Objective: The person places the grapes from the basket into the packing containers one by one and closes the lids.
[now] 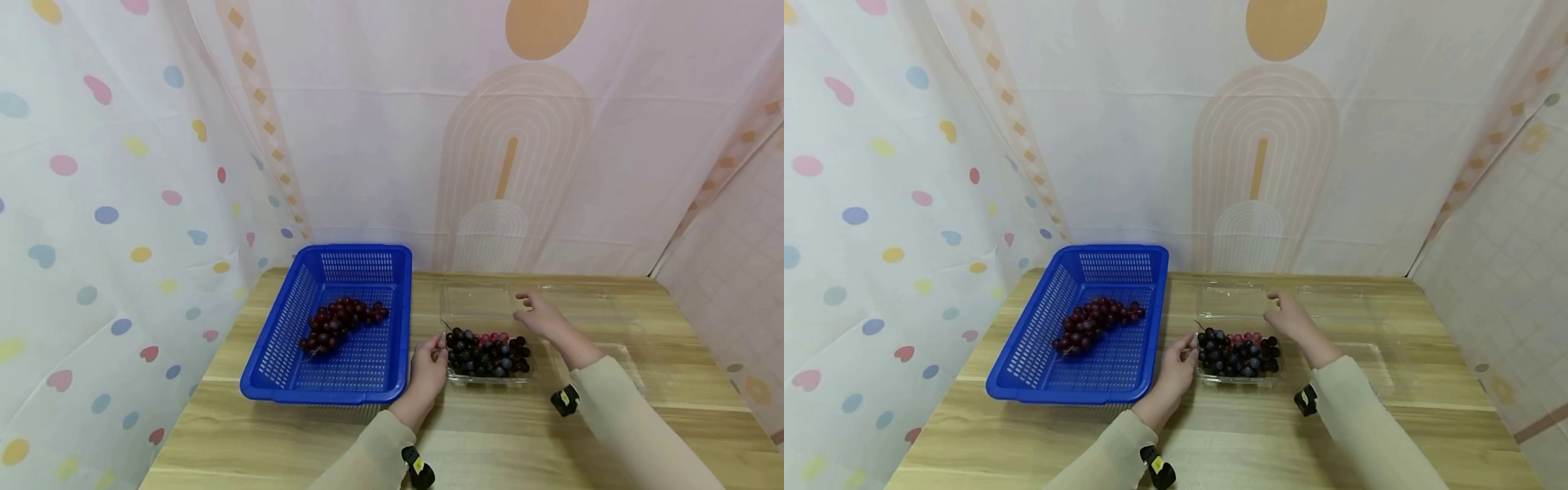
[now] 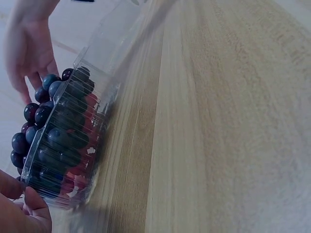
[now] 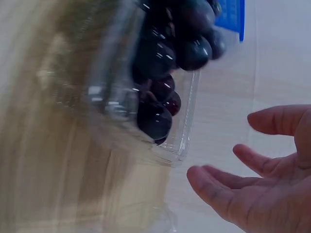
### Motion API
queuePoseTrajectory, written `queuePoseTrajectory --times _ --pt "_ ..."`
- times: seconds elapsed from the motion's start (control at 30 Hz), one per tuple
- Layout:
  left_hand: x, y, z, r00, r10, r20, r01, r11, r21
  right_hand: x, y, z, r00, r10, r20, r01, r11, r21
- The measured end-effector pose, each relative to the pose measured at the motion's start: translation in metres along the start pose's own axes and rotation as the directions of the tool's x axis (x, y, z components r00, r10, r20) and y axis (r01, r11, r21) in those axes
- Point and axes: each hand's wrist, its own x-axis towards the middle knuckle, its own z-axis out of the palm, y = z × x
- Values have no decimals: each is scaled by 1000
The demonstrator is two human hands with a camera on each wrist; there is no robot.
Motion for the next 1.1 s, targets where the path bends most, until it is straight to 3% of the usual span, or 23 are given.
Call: queuePoseTrajectory --times 0.1,0.23,0.37,0.5,0.73,0.93,1.1 --pt "0 -1 0 1000 -16 5 16 1000 -3 12 0 -4 990 104 91 -116 984 137" --pt "0 -2 0 1000 -20 16 20 1000 -2 25 3 -7 968 179 175 -224 932 285" --pt "1 -1 0 999 -31 25 31 1000 -1 33 5 -11 957 198 210 -265 894 362" --pt "1 0 0 999 -31 15 31 999 -8 39 7 -13 961 195 195 -262 869 420" --pt "1 0 0 1000 -26 14 26 1000 12 41 7 -16 983 173 62 -180 833 523" --pt "1 -1 0 1000 3 -5 -3 1000 30 35 3 -18 996 84 -31 -55 843 535" --pt "0 0 1 1000 6 -9 -5 1000 26 23 -2 -19 987 23 -158 66 845 530"
